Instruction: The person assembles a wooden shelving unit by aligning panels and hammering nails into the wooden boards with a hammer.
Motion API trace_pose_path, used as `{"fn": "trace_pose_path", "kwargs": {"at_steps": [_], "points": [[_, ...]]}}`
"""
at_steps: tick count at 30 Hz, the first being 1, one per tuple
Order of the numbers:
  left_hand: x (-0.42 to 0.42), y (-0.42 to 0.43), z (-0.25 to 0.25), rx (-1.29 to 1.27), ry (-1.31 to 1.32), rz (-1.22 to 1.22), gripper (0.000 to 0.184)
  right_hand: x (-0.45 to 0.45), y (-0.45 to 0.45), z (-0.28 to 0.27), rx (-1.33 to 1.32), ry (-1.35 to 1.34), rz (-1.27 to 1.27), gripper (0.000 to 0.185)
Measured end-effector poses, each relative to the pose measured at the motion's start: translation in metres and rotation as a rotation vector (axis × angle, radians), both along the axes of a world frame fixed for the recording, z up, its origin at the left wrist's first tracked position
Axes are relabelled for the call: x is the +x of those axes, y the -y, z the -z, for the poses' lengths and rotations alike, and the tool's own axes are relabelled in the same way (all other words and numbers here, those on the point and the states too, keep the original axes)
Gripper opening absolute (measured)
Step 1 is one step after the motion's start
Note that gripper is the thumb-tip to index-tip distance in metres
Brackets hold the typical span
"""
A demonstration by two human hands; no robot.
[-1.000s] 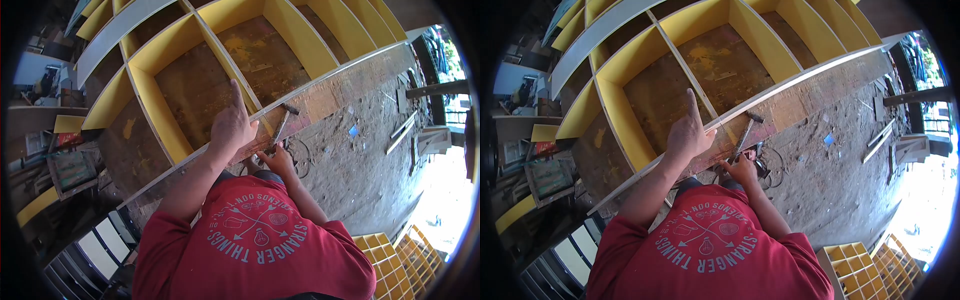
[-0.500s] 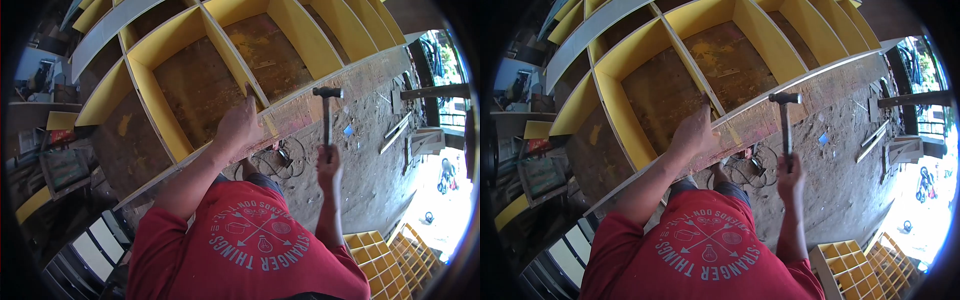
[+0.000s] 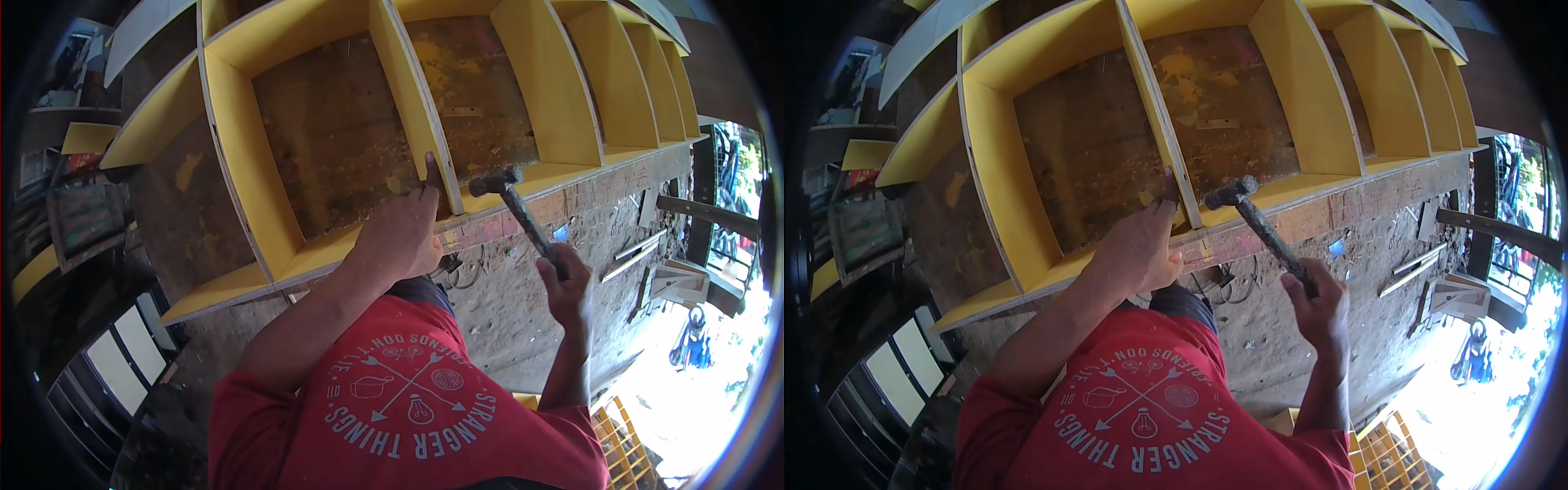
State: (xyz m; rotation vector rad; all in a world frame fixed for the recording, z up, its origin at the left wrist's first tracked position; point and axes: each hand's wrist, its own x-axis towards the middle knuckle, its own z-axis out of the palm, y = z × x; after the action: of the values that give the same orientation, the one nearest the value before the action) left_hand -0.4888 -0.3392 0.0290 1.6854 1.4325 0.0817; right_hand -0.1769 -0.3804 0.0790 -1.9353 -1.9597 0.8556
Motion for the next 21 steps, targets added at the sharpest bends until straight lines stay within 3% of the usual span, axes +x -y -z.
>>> {"fn": "trace_pose_path", "kwargs": {"at_steps": [5, 7, 11, 15, 21], "points": [[0.001, 0.007, 0.016, 0.059, 0.045, -0.022, 0.099, 0.006, -0.042, -0.051, 0.014, -0.007, -0.158, 0.044], [0.002, 0.008, 0.017, 0.082, 0.06, -0.032, 0.101, -0.006, -0.059, -0.074, 0.062, 0.03, -0.2, 0.044], [0.002, 0.004, 0.0, 0.008, 0.017, -0.005, 0.112, -0.008, -0.074, -0.096, -0.26, 0.329, -0.372, 0.039], [0.004, 0.008, 0.01, 0.093, 0.049, -0.024, 0.121, -0.02, -0.081, -0.11, -0.106, 0.389, -0.468, 0.035], [0.004, 0.008, 0.013, 0.119, 0.041, -0.021, 0.118, 0.001, -0.035, -0.067, 0.145, 0.046, -0.25, 0.041]]}}
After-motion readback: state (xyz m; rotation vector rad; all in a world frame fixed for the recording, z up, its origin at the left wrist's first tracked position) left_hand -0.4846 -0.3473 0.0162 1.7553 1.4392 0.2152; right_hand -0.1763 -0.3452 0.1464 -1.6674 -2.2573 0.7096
